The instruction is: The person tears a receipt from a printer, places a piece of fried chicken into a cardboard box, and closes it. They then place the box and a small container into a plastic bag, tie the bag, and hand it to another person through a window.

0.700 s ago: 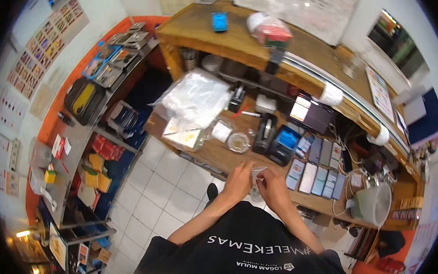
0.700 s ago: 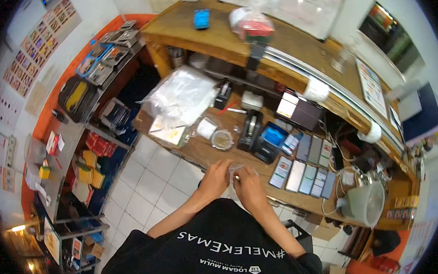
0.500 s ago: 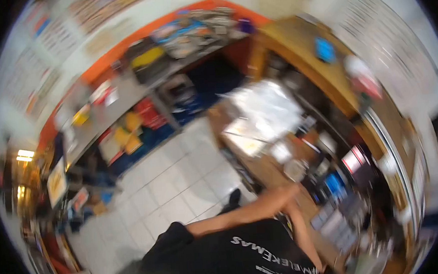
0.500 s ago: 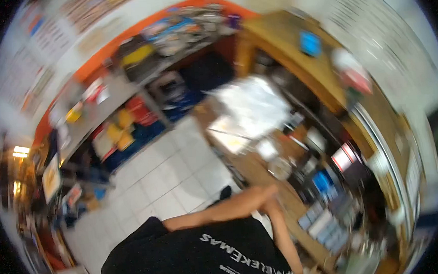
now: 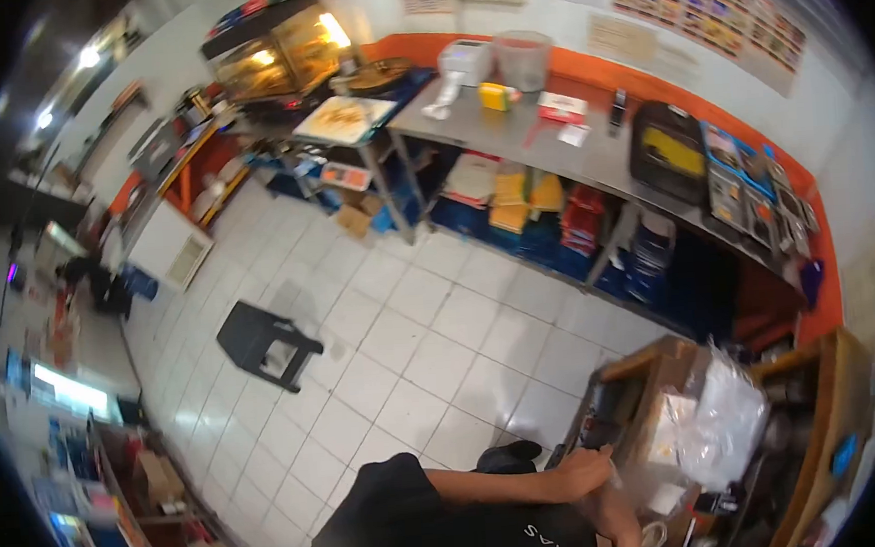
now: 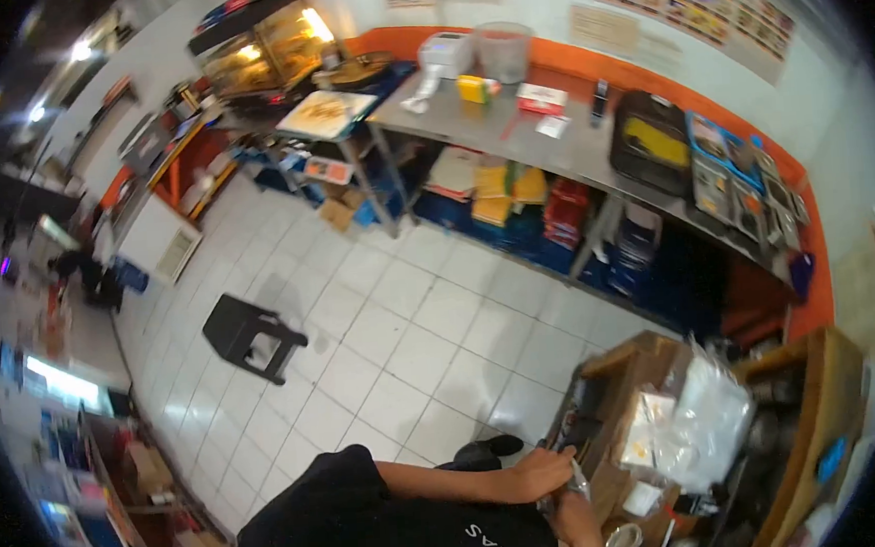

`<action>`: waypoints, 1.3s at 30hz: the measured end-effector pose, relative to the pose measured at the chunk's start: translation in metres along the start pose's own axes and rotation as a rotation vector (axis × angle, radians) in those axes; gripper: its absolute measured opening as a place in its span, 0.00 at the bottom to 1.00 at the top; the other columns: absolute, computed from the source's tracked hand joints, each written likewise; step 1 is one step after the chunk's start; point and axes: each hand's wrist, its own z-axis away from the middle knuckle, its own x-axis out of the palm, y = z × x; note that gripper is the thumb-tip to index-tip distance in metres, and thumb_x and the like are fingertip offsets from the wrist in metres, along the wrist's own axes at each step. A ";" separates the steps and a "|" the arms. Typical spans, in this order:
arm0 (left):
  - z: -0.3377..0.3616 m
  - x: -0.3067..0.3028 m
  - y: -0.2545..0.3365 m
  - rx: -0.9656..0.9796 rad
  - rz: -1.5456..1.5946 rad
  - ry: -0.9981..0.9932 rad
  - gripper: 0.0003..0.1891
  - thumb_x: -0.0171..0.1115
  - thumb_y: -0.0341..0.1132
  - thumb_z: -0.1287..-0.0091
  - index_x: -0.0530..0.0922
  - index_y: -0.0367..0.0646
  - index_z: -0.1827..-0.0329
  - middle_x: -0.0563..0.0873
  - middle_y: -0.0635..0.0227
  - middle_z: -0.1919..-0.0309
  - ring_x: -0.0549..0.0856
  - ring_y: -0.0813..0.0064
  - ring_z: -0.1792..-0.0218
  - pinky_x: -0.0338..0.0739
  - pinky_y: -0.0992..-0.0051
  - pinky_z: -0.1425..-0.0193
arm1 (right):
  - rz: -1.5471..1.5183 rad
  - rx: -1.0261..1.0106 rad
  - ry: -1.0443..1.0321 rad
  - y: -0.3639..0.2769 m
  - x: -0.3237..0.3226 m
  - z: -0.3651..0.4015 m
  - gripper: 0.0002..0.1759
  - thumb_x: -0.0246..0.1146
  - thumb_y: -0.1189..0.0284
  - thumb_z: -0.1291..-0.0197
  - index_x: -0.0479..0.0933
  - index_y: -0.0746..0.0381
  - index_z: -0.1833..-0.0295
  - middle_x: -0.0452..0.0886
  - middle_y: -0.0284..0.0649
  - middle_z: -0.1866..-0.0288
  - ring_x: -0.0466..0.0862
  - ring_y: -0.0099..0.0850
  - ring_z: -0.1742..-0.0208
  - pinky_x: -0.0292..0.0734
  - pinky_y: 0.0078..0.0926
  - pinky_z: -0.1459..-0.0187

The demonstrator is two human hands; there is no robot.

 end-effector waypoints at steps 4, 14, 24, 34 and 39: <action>0.018 0.011 0.006 -0.219 0.084 0.145 0.10 0.65 0.29 0.45 0.83 0.27 0.65 0.79 0.35 0.47 0.89 0.51 0.69 0.85 0.59 0.69 | -0.272 0.065 -0.074 -0.030 -0.057 0.030 0.31 0.67 0.68 0.40 0.69 0.64 0.32 0.79 0.53 0.42 0.80 0.42 0.42 0.74 0.40 0.39; 0.093 0.053 0.033 -0.340 0.030 0.262 0.10 0.66 0.30 0.48 0.84 0.32 0.66 0.84 0.44 0.56 0.89 0.49 0.64 0.86 0.56 0.67 | -0.204 0.152 0.353 -0.016 -0.039 0.112 0.33 0.61 0.61 0.27 0.62 0.61 0.22 0.74 0.48 0.30 0.78 0.35 0.40 0.71 0.44 0.36; 0.116 0.105 0.057 -0.298 0.096 0.236 0.10 0.69 0.30 0.50 0.85 0.36 0.65 0.83 0.46 0.55 0.88 0.48 0.59 0.85 0.55 0.62 | -0.149 0.061 0.391 -0.027 -0.009 0.134 0.33 0.60 0.61 0.26 0.61 0.59 0.22 0.73 0.48 0.30 0.76 0.37 0.39 0.70 0.44 0.35; 0.068 0.099 0.097 -0.203 0.051 0.160 0.11 0.69 0.30 0.48 0.85 0.31 0.65 0.82 0.42 0.51 0.88 0.48 0.58 0.85 0.55 0.61 | -0.103 0.048 0.408 -0.015 0.001 0.171 0.33 0.59 0.61 0.26 0.59 0.57 0.21 0.71 0.48 0.30 0.74 0.38 0.37 0.70 0.44 0.33; 0.020 0.151 0.091 -0.135 0.035 0.105 0.12 0.70 0.30 0.48 0.85 0.31 0.64 0.84 0.43 0.56 0.88 0.49 0.55 0.85 0.56 0.59 | -0.020 0.140 0.457 0.008 -0.015 0.213 0.33 0.59 0.61 0.26 0.58 0.57 0.20 0.70 0.48 0.30 0.73 0.39 0.36 0.69 0.44 0.33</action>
